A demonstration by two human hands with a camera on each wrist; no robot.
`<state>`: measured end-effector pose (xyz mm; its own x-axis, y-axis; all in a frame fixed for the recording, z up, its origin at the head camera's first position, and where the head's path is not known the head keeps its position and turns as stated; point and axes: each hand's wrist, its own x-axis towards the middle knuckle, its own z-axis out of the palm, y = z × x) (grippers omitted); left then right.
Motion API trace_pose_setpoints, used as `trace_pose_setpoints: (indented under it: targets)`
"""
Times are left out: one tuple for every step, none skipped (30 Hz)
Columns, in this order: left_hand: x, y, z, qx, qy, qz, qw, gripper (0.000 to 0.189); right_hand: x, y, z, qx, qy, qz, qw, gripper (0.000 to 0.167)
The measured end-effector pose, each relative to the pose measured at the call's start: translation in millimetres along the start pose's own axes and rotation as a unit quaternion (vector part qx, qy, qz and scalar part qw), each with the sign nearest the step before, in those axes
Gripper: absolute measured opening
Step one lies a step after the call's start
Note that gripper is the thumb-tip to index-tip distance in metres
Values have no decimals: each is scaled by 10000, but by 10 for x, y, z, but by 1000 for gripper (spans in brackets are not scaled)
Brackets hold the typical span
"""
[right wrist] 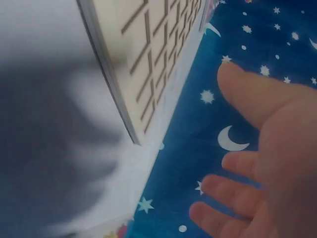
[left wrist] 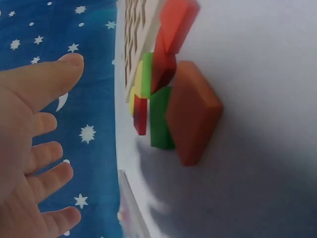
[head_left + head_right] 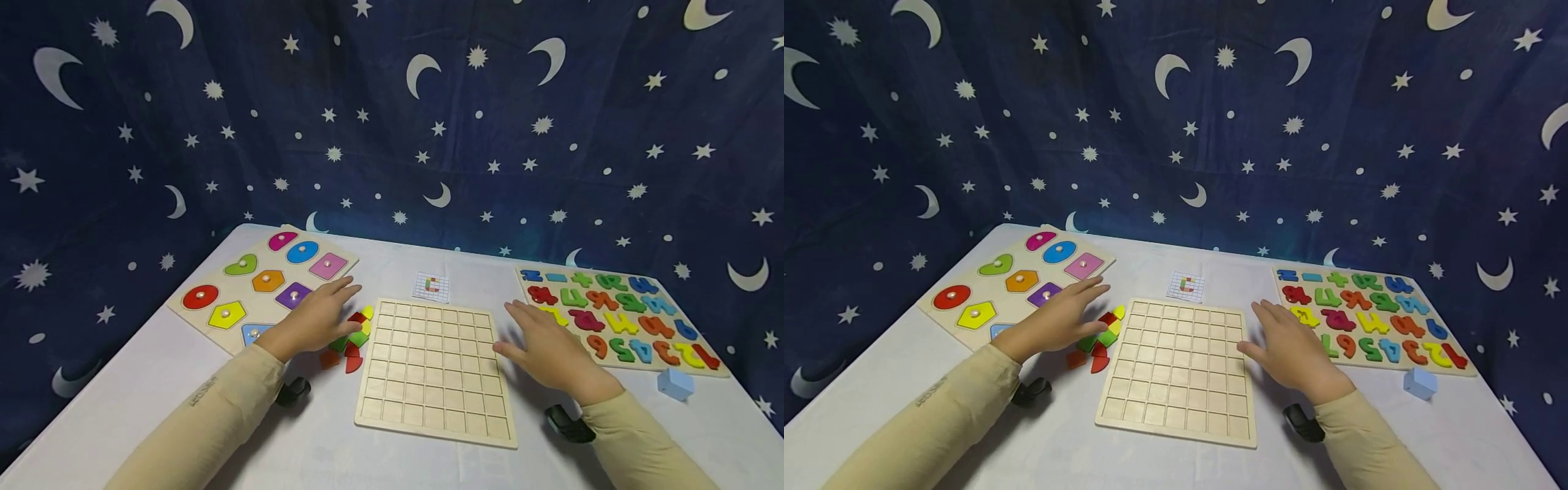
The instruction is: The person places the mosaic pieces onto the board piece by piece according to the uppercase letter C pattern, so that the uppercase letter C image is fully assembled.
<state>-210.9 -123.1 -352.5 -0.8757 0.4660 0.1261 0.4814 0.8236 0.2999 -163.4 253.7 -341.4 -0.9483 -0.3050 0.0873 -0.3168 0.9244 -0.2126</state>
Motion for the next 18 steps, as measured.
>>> trace_pose_setpoints:
  targets:
    - [13, -2, 11, -28, -34, 8, 10000, 75, 5, -4, 17, 104, -44, 5, 9999, 76]
    - [27, -4, 21, -61, -83, 8, 9999, 75, 10, -9, 32, 197, -94, 24, 9998, 76]
    - [45, -5, 31, -92, -129, 12, 9999, 74, 15, -13, 45, 293, -144, 39, 9995, 77]
    - [65, -5, 41, -136, -188, 9, 9997, 73, 19, -14, 60, 371, -181, 42, 9991, 77]
    - [83, -7, 50, -179, -242, 5, 9995, 72, 24, -15, 74, 434, -222, 43, 9988, 77]
    - [102, -7, 59, -248, -296, 2, 9993, 71, 30, -13, 88, 491, -254, 26, 9985, 78]
    - [121, -5, 67, -342, -344, -3, 9988, 69, 36, -11, 102, 550, -283, -5, 9981, 78]
    - [140, -4, 76, -446, -385, -9, 9983, 68, 41, -10, 115, 595, -318, -21, 9977, 78]
    - [158, -4, 85, -538, -419, -17, 9977, 66, 47, -9, 129, 626, -353, -41, 9974, 79]
    - [174, -3, 93, -621, -453, -42, 9970, 64, 53, -10, 142, 642, -406, -40, 9971, 79]
    - [188, -1, 101, -703, -476, -67, 9964, 62, 59, -14, 154, 670, -465, -31, 9967, 80]
    - [203, 2, 108, -789, -510, -101, 9955, 61, 64, -20, 165, 694, -524, -25, 9962, 80]
    - [218, 3, 118, -852, -547, -144, 9948, 59, 68, -27, 175, 706, -578, -13, 9958, 80]
    - [231, 6, 126, -885, -583, -202, 9942, 58, 72, -35, 183, 709, -630, 14, 9955, 80]
    - [245, 6, 136, -893, -624, -249, 9937, 57, 75, -42, 191, 720, -665, 27, 9952, 80]
    - [259, 8, 143, -930, -670, -306, 9929, 57, 78, -49, 197, 732, -692, 40, 9949, 79]
    - [276, 10, 151, -964, -724, -363, 9920, 56, 81, -54, 203, 736, -703, 42, 9948, 78]
    - [295, 10, 161, -997, -790, -437, 9909, 56, 84, -59, 209, 728, -707, 39, 9948, 77]
